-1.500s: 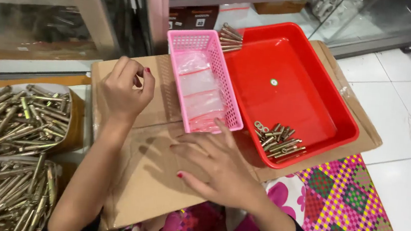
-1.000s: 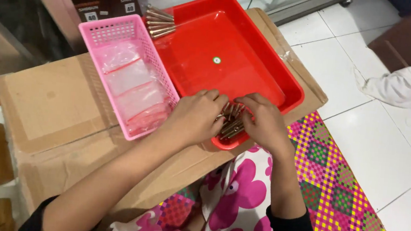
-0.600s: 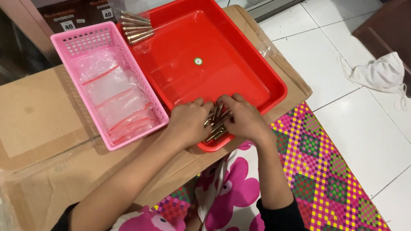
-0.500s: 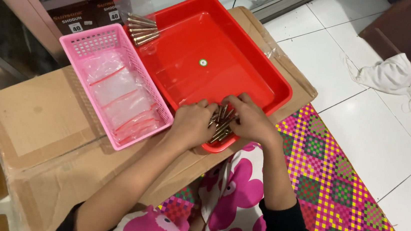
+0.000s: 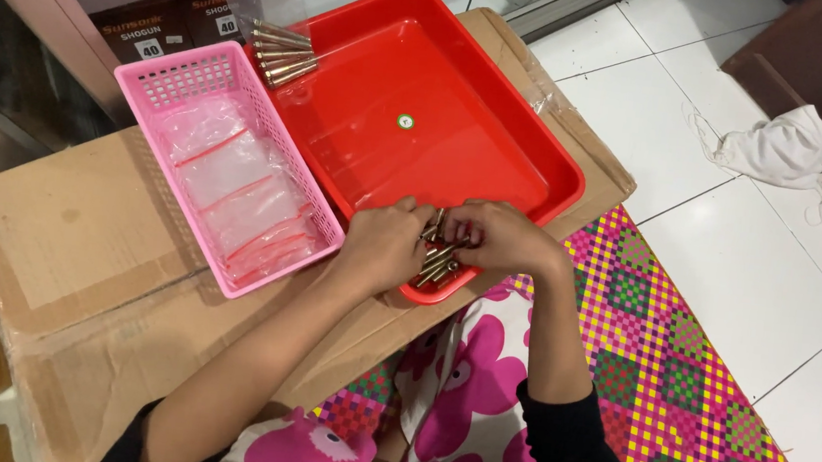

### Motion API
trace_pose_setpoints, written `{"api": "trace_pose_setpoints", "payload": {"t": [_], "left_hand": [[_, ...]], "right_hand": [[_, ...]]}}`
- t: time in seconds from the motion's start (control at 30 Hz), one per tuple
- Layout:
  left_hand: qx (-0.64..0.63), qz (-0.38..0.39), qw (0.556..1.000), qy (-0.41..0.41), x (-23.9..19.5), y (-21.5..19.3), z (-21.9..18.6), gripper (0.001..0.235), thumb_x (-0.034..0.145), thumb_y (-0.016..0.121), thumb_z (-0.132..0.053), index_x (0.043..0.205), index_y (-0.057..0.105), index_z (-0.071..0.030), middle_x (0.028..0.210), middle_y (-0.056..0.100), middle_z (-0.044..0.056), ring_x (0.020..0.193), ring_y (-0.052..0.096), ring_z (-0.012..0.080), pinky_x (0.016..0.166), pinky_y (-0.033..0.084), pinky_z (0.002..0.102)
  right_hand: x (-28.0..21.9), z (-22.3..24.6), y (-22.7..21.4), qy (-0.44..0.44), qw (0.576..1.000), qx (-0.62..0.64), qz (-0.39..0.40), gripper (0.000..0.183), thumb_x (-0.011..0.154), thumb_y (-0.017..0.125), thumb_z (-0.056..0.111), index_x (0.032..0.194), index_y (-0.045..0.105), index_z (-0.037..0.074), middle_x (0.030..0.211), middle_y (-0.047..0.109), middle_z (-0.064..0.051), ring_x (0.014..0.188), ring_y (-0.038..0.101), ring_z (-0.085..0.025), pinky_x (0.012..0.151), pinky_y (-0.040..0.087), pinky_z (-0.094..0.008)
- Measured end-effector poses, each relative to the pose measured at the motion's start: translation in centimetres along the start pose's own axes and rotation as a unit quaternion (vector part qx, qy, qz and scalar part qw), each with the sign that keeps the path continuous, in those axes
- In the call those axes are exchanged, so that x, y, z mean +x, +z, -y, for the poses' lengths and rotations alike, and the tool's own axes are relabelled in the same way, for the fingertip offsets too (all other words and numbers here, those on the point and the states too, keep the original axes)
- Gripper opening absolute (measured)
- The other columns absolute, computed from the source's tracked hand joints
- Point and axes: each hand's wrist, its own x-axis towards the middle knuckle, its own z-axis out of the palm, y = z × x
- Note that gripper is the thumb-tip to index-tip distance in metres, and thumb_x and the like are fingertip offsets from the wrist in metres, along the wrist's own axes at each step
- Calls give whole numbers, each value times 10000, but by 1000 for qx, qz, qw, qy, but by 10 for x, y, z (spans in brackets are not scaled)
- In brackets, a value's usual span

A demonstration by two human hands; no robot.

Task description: Assembling bolts by sliding washers onto them and organizing them into a tray.

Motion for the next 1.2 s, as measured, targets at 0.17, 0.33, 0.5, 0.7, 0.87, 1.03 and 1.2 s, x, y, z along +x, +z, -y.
{"api": "trace_pose_setpoints", "payload": {"t": [0.17, 0.33, 0.5, 0.7, 0.87, 1.03, 1.2], "left_hand": [[-11, -17, 1000, 15, -4, -7, -3, 461, 858, 602, -155, 1307, 658, -64, 1111, 679, 130, 1042, 705, 386, 859, 565, 519], [-41, -47, 998, 31, -6, -10, -5, 387, 890, 586, -148, 1254, 674, -52, 1089, 669, 136, 1065, 686, 395, 859, 567, 523], [-99, -175, 979, 11, -11, -7, -12, 291, 927, 614, -124, 1211, 672, -133, 1037, 628, 74, 1073, 661, 344, 859, 572, 468], [-126, -239, 962, 23, -14, -1, -13, 285, 924, 654, -112, 1207, 668, -142, 1026, 614, 66, 1071, 645, 321, 862, 565, 449], [-158, -310, 936, 52, -17, 2, -15, 252, 893, 690, -69, 1130, 685, -153, 968, 609, 33, 995, 663, 286, 842, 568, 402], [-197, -364, 908, 69, -19, 0, -21, 206, 914, 686, -39, 1087, 698, -150, 956, 613, 1, 959, 679, 240, 847, 569, 350], [-177, -381, 902, 95, -19, -9, -29, 219, 860, 720, -52, 1053, 706, -154, 931, 636, 22, 932, 684, 272, 820, 571, 385]], "right_hand": [[-5, 7, -7, -12, 1000, -3, 13, 184, 754, 758, 137, 932, 755, 90, 791, 688, -70, 773, 697, -238, 772, 575, -391], [-12, 12, -20, -49, 999, 15, -1, 128, 813, 729, 98, 939, 743, 74, 770, 625, -80, 776, 653, -240, 768, 569, -397], [-15, 7, -17, -65, 987, 109, -97, 133, 871, 683, 17, 996, 719, 43, 890, 642, -89, 784, 625, -209, 727, 576, -382], [-12, -12, -7, -88, 953, 259, -133, 170, 909, 630, -58, 1059, 707, -33, 945, 578, -118, 830, 640, -214, 675, 646, -356], [-12, -27, 8, -124, 913, 332, -203, 158, 933, 619, -71, 1078, 680, -87, 950, 569, -122, 814, 670, -200, 697, 649, -361], [-9, -50, 16, -148, 853, 420, -271, 149, 973, 619, -33, 1093, 653, -114, 967, 613, -137, 888, 663, -179, 860, 623, -383], [-16, -43, 21, -164, 818, 453, -316, 150, 980, 632, 55, 1039, 652, -82, 943, 580, -111, 947, 619, -153, 1008, 556, -379]]}}
